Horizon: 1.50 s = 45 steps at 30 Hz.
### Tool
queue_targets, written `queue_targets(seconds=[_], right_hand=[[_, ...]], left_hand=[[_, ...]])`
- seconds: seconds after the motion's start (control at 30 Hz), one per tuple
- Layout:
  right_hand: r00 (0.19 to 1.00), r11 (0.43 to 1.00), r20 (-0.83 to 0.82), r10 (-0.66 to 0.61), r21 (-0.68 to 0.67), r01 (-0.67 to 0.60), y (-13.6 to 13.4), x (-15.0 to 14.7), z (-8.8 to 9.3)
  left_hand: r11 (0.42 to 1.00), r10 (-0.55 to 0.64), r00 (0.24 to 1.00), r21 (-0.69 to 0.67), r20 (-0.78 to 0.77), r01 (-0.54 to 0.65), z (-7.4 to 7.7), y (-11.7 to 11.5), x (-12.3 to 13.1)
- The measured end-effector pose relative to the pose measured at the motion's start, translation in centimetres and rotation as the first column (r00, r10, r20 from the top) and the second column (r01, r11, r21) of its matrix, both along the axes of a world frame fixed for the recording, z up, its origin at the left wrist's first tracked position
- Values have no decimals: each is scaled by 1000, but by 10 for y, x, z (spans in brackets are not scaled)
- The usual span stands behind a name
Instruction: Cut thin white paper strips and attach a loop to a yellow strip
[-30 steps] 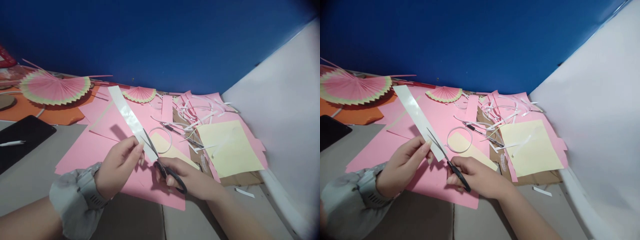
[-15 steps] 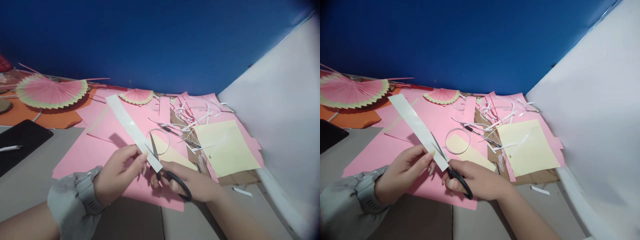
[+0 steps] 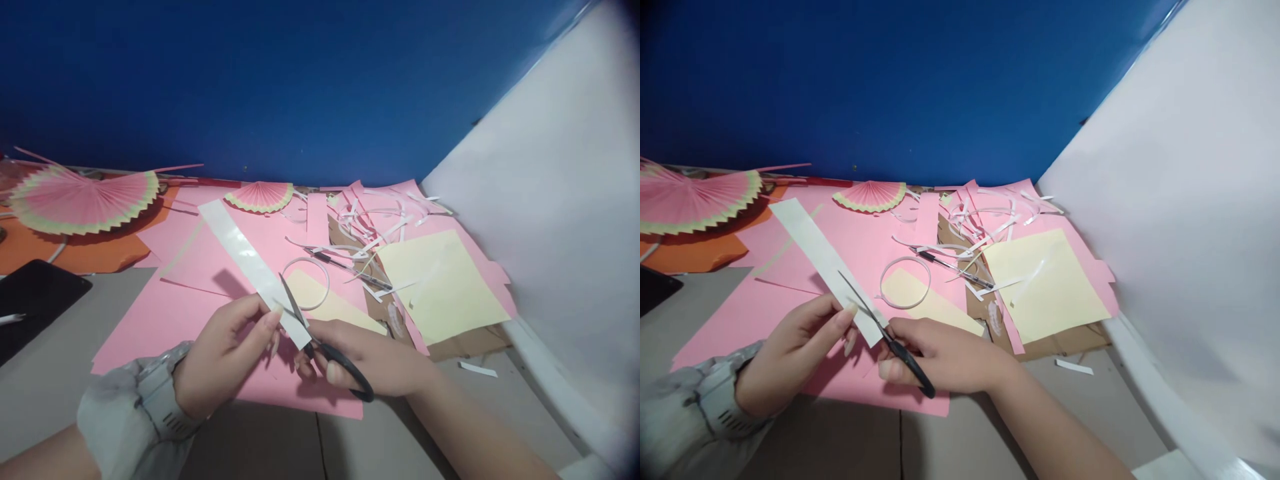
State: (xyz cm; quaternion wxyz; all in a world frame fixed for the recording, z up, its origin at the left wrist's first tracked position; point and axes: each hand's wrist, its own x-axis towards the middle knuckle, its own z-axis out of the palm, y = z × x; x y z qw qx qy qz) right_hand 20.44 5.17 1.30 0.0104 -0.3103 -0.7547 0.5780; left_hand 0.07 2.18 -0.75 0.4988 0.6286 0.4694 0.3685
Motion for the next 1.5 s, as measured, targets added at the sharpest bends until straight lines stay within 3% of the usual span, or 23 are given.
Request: queue_targets(seconds=[0.57, 1.5], right_hand=[[999, 1000, 49, -7, -27, 8, 3, 1, -2], [988, 986, -117, -105, -141, 88, 0, -2, -1]], left_hand=[[999, 18, 1000, 38, -3, -18, -4, 0, -1], [999, 34, 999, -20, 42, -33, -4, 3, 0]])
